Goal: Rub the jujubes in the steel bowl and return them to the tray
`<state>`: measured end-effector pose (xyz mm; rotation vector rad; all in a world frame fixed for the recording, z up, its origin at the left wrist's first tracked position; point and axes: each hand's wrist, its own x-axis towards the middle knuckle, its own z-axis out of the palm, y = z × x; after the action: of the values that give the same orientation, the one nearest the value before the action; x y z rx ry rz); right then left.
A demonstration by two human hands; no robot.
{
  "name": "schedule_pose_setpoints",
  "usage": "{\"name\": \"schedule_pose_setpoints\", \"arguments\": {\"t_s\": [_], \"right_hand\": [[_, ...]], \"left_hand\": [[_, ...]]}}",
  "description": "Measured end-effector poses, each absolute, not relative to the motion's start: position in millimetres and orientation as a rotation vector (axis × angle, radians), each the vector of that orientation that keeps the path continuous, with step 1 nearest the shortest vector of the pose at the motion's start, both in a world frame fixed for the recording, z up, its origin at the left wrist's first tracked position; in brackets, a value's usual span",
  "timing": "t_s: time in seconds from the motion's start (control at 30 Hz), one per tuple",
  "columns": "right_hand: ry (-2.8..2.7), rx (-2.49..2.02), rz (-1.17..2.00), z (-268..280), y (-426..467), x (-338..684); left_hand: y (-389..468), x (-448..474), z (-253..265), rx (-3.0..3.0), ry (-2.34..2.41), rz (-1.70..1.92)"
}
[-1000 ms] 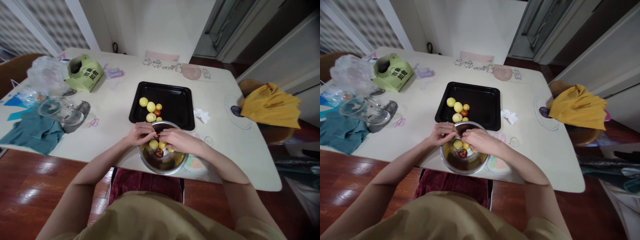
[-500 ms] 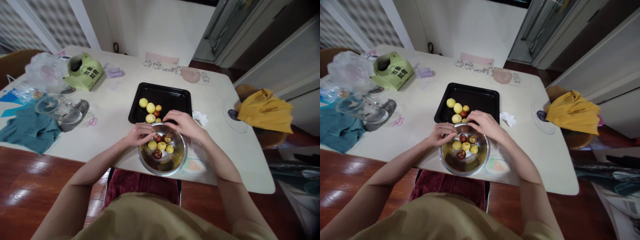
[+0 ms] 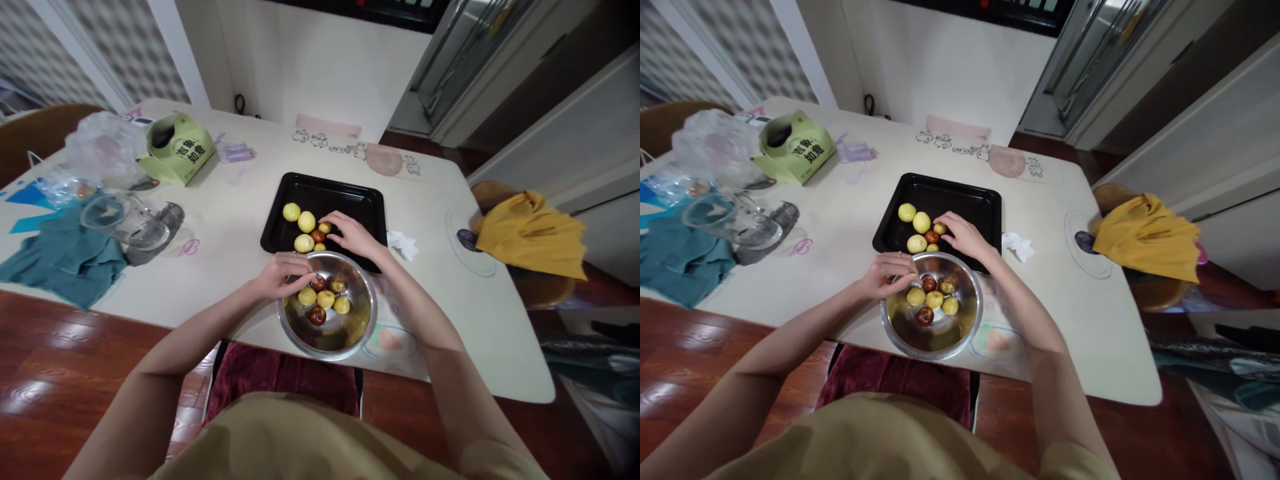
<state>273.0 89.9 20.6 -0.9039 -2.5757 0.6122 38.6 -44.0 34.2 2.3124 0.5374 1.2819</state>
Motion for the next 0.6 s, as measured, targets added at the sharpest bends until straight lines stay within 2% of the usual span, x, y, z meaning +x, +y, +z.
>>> {"name": "schedule_pose_setpoints", "arguments": {"t_s": [0.23, 0.4, 0.6], "right_hand": [[-2.629, -1.079, 0.529, 34.3, 80.9, 279.2], [-2.592, -0.978, 0.498, 76.2, 48.0, 293.6], [-2.848, -0.660, 0.846, 125.5, -17.4, 297.9]], "left_hand": [[-44.0, 37.5, 34.2, 2.317, 0.541, 1.278], [-43.6, 37.2, 32.5, 2.314, 0.533, 1.286], [-43.4, 35.9, 30.4, 2.339, 0.549, 1.277]]}}
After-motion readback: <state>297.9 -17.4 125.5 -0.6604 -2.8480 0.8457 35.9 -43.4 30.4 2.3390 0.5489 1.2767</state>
